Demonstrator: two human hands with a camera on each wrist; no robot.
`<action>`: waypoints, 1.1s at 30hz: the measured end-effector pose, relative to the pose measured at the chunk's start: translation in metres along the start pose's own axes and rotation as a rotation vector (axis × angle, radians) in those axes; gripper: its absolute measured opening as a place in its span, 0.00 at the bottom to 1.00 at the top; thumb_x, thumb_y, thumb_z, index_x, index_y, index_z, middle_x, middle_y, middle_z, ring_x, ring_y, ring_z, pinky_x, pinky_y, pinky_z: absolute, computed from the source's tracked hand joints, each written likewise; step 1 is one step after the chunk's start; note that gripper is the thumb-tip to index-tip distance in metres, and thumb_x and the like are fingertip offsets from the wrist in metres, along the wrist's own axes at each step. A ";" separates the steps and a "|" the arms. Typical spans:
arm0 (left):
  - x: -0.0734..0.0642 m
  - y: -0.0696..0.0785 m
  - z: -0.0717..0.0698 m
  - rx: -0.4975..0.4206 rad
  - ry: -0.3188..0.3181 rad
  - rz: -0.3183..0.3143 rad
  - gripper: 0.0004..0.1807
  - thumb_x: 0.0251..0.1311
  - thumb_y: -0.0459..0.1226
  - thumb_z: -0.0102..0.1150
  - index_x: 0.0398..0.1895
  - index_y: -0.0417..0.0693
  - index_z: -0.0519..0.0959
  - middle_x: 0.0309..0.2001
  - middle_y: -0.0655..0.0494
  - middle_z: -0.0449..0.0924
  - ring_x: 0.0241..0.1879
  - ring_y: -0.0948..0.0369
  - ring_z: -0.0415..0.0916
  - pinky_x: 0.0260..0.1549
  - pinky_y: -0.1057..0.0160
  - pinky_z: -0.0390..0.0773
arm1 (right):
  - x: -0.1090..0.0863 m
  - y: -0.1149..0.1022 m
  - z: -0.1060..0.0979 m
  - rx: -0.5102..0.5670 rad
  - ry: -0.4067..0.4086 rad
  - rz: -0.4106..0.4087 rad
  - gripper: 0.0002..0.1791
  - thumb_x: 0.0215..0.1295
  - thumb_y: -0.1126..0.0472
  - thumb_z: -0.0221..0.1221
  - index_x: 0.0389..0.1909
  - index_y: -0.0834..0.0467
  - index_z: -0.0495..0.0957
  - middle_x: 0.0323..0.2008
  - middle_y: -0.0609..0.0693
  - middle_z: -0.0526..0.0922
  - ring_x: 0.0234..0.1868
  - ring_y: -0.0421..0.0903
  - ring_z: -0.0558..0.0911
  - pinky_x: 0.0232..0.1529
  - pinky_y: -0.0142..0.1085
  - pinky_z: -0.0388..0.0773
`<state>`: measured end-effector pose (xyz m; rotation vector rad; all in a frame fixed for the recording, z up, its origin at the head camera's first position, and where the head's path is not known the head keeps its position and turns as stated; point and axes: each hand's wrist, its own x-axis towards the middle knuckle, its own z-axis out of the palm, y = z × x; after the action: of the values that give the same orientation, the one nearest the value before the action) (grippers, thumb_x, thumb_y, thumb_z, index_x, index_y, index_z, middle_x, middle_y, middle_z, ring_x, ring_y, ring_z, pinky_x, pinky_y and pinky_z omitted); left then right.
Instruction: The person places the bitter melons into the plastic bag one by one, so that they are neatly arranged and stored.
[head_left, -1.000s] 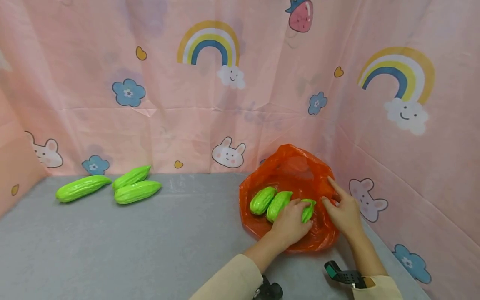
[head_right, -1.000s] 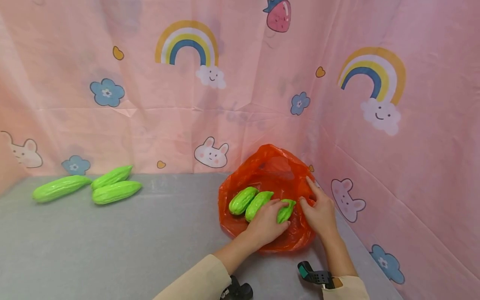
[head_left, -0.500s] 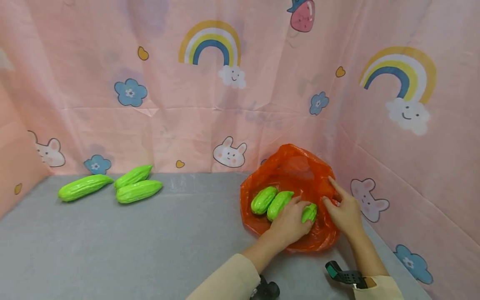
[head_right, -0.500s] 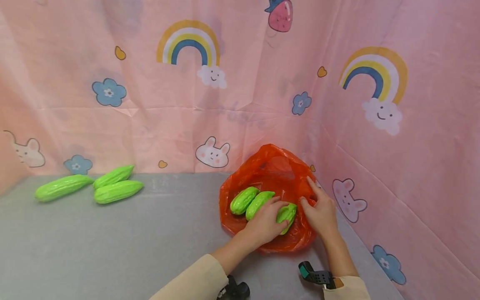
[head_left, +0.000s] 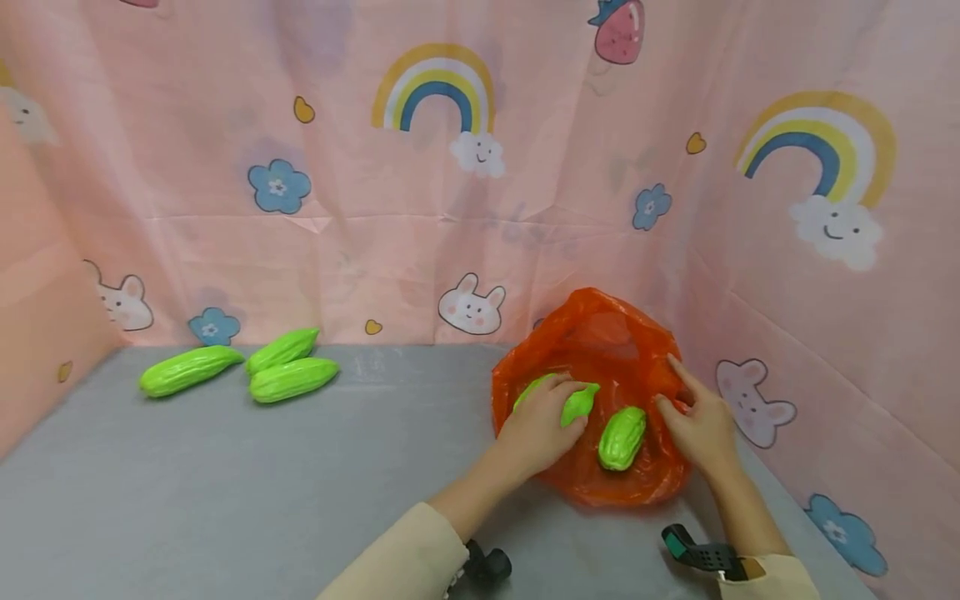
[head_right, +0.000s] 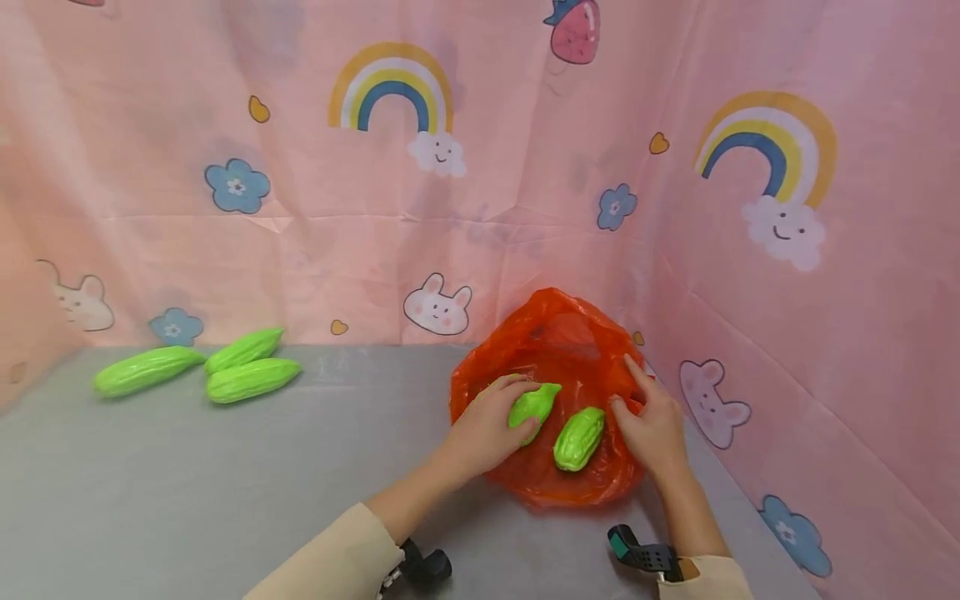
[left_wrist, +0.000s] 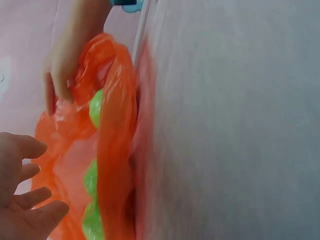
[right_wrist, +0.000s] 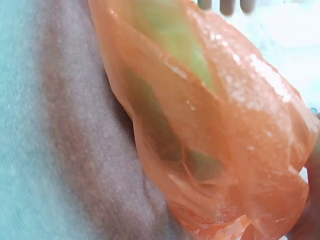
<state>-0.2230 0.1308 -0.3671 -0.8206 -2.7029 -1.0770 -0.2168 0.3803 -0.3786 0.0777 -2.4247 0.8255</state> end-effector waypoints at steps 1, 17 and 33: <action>-0.002 -0.002 -0.004 -0.001 0.010 -0.001 0.25 0.67 0.43 0.62 0.68 0.55 0.75 0.70 0.54 0.73 0.69 0.58 0.72 0.67 0.57 0.75 | 0.000 0.000 0.000 -0.002 0.002 -0.003 0.33 0.66 0.63 0.61 0.73 0.58 0.69 0.48 0.73 0.85 0.46 0.69 0.85 0.32 0.13 0.68; -0.028 -0.039 -0.049 0.159 0.090 0.152 0.24 0.66 0.40 0.64 0.65 0.48 0.77 0.66 0.48 0.76 0.65 0.51 0.75 0.65 0.53 0.76 | 0.000 0.001 0.004 -0.019 0.004 -0.024 0.32 0.65 0.64 0.60 0.72 0.60 0.69 0.56 0.74 0.79 0.47 0.71 0.84 0.38 0.06 0.59; -0.051 -0.061 -0.074 0.131 0.044 0.083 0.25 0.67 0.40 0.63 0.67 0.49 0.75 0.69 0.48 0.73 0.69 0.50 0.71 0.66 0.50 0.75 | 0.000 0.003 0.001 -0.019 -0.049 -0.002 0.34 0.67 0.64 0.59 0.74 0.59 0.65 0.56 0.75 0.79 0.48 0.73 0.83 0.33 0.13 0.72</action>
<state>-0.2184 0.0220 -0.3648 -0.8673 -2.6452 -0.8794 -0.2184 0.3825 -0.3807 0.0938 -2.4777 0.8083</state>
